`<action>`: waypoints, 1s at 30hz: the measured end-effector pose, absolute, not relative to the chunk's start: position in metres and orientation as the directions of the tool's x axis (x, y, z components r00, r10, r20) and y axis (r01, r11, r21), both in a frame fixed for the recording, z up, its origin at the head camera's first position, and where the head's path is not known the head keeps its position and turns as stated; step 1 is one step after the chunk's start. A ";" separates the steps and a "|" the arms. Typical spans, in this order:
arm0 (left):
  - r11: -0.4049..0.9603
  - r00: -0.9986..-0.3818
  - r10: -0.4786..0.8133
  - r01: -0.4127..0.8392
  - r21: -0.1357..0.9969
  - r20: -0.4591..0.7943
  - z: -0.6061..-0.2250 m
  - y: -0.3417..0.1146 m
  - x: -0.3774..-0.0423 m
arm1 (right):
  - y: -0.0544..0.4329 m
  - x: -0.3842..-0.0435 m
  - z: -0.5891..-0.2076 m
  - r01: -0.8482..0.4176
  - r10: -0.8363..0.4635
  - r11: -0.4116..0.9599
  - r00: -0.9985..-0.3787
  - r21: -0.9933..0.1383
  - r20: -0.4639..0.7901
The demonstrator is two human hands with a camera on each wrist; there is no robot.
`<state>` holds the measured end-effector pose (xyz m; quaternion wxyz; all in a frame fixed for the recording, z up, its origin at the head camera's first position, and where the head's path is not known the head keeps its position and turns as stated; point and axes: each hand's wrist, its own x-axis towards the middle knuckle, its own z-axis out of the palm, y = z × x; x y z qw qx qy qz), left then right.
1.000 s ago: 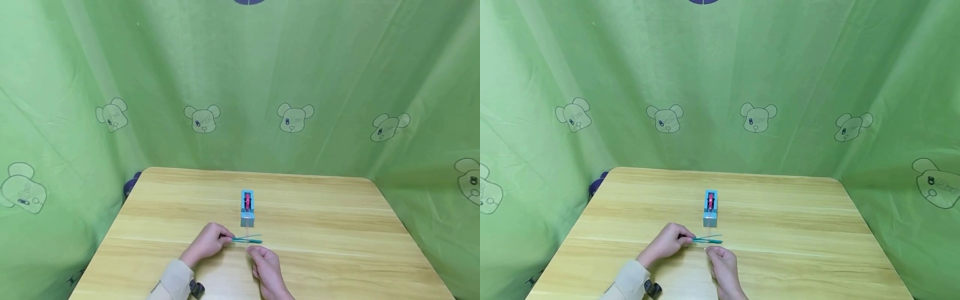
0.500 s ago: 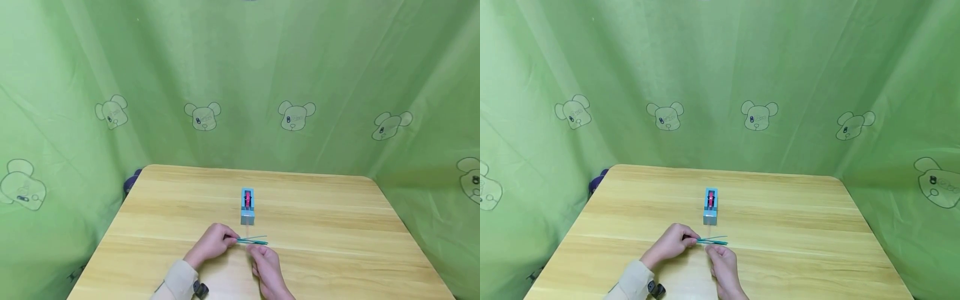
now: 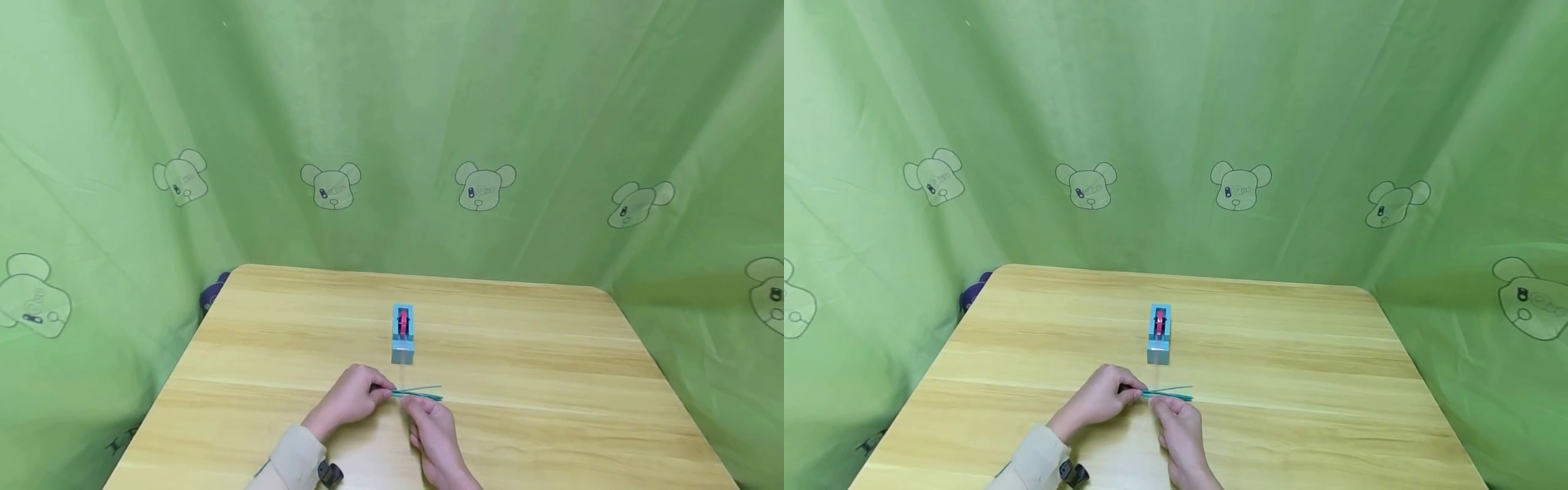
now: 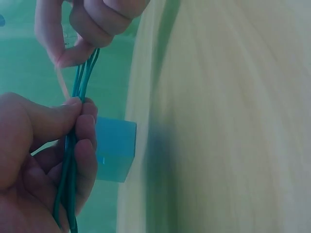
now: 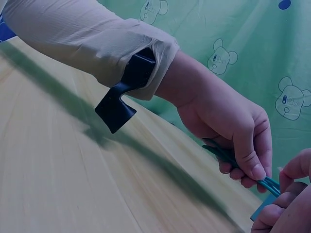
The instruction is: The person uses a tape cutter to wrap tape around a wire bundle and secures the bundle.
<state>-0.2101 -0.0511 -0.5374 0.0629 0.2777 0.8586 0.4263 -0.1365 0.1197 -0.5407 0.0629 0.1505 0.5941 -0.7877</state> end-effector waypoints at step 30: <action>0.551 -0.828 0.520 0.512 0.659 0.210 -0.526 -0.039 -0.195 | 0.111 -0.133 -0.535 0.246 0.201 -0.248 -0.933 -0.937 -0.298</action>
